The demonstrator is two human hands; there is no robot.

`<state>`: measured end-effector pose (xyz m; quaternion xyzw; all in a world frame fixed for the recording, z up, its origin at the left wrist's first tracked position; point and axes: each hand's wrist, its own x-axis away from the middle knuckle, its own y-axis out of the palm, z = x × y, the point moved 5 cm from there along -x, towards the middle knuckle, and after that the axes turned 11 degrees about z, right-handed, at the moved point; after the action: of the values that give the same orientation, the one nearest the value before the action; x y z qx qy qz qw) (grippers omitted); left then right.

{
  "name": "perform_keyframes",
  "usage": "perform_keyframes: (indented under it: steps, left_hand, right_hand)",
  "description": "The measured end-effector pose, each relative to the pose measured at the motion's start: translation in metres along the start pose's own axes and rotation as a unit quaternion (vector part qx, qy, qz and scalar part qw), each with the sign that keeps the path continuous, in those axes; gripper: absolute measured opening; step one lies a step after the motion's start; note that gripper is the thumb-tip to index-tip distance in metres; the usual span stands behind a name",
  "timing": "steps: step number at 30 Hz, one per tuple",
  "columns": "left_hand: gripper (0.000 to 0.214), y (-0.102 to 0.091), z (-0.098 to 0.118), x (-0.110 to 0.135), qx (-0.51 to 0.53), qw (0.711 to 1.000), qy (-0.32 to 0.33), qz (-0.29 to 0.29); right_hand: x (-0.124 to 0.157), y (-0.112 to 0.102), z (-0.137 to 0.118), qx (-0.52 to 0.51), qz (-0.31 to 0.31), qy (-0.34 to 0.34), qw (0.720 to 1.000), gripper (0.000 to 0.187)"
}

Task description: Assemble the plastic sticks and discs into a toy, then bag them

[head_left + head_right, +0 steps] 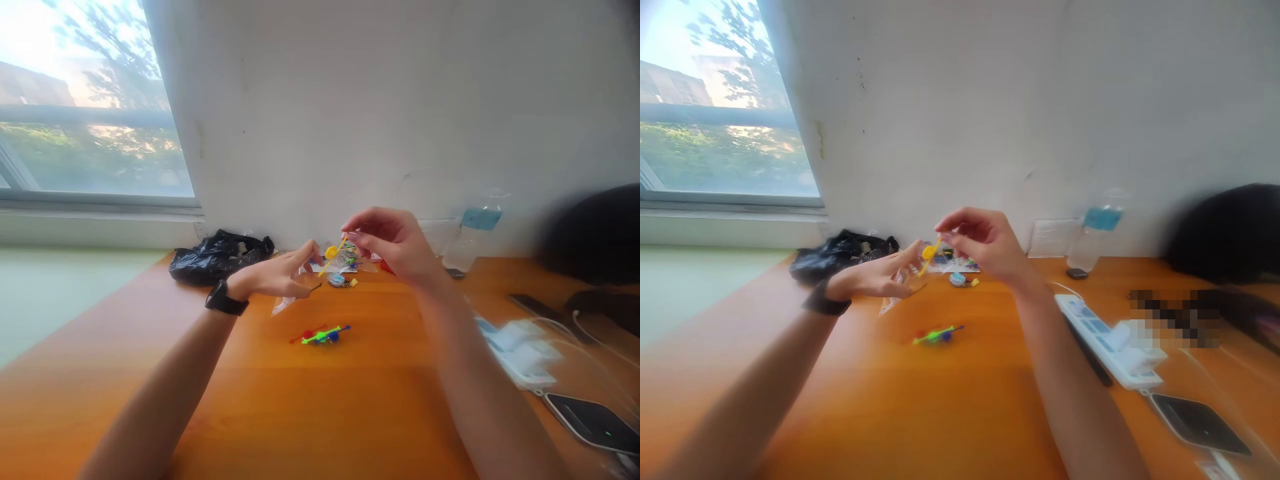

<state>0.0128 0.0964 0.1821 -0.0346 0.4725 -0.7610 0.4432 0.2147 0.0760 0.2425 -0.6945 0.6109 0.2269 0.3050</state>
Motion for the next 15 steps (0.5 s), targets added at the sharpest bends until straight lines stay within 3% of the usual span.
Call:
perform_keyframes:
  steps: [3,6,15]
  left_hand:
    - [0.051,0.000,0.002,0.000,-0.009,1.000,0.004,0.000]
    - [0.051,0.001,0.002,0.000,-0.018,1.000,0.000,-0.003]
    - [0.049,0.000,0.015,0.002,-0.029,1.000,0.007,0.002]
  right_hand:
    - [-0.003,-0.011,-0.004,-0.048,0.047,-0.013,0.998,0.016]
    - [-0.004,-0.020,-0.006,-0.026,0.067,-0.014,0.997,0.015]
    - [0.008,0.001,-0.004,0.175,-0.070,-0.010,0.982,0.010]
